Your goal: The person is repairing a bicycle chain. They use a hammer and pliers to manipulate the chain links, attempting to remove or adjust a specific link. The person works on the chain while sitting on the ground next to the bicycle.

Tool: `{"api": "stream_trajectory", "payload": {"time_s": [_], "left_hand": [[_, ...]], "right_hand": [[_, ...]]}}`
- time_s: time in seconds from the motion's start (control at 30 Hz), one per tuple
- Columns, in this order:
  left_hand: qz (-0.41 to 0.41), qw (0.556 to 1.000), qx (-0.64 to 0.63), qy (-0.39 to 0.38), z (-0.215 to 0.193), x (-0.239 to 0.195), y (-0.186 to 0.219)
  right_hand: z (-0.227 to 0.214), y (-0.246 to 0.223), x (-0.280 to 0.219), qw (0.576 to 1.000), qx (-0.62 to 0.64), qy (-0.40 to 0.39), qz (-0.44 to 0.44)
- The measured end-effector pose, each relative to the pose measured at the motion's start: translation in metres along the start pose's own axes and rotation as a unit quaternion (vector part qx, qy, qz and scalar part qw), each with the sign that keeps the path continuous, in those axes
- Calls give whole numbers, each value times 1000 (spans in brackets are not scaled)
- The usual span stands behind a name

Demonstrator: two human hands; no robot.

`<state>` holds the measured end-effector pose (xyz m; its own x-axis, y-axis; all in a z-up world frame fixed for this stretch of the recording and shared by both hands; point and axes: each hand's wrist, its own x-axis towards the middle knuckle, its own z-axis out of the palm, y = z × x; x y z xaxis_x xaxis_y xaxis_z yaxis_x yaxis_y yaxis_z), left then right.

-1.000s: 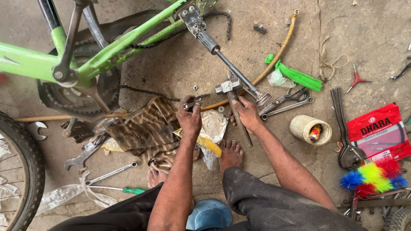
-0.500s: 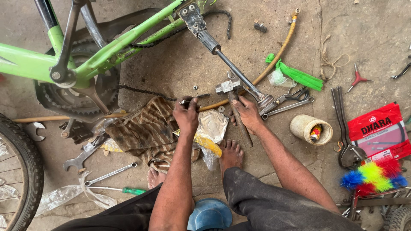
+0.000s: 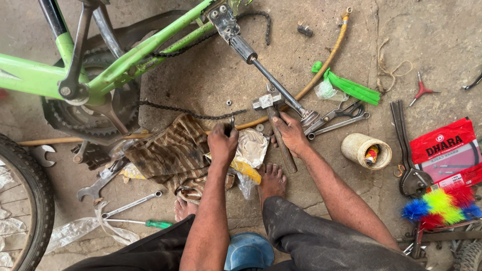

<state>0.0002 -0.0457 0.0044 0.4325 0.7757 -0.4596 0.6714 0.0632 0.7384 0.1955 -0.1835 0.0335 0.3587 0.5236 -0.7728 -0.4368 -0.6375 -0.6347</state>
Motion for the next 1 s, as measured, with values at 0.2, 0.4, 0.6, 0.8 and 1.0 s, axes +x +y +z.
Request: {"api": "stream_trajectory", "payload": {"time_s": [0.2,0.4,0.6,0.8,1.0], "left_hand": [[-229,869,-429,86,-2,17,14],[-48,963,-241,113,0,23,17],[-32,989,-68,131,11,15,21],[105,973,-90,186,8,9,20],[132,965,-119,194,9,10,19]], "right_hand": [[-1,1,-2,1000,24,-4,1],[1,-7,-4,1000,17,-4,2],[2,-8,-6,1000,12,-3,4],[2,-8,-6,1000,7,3,10],[1,-9,-3,1000,6,0,7]]}}
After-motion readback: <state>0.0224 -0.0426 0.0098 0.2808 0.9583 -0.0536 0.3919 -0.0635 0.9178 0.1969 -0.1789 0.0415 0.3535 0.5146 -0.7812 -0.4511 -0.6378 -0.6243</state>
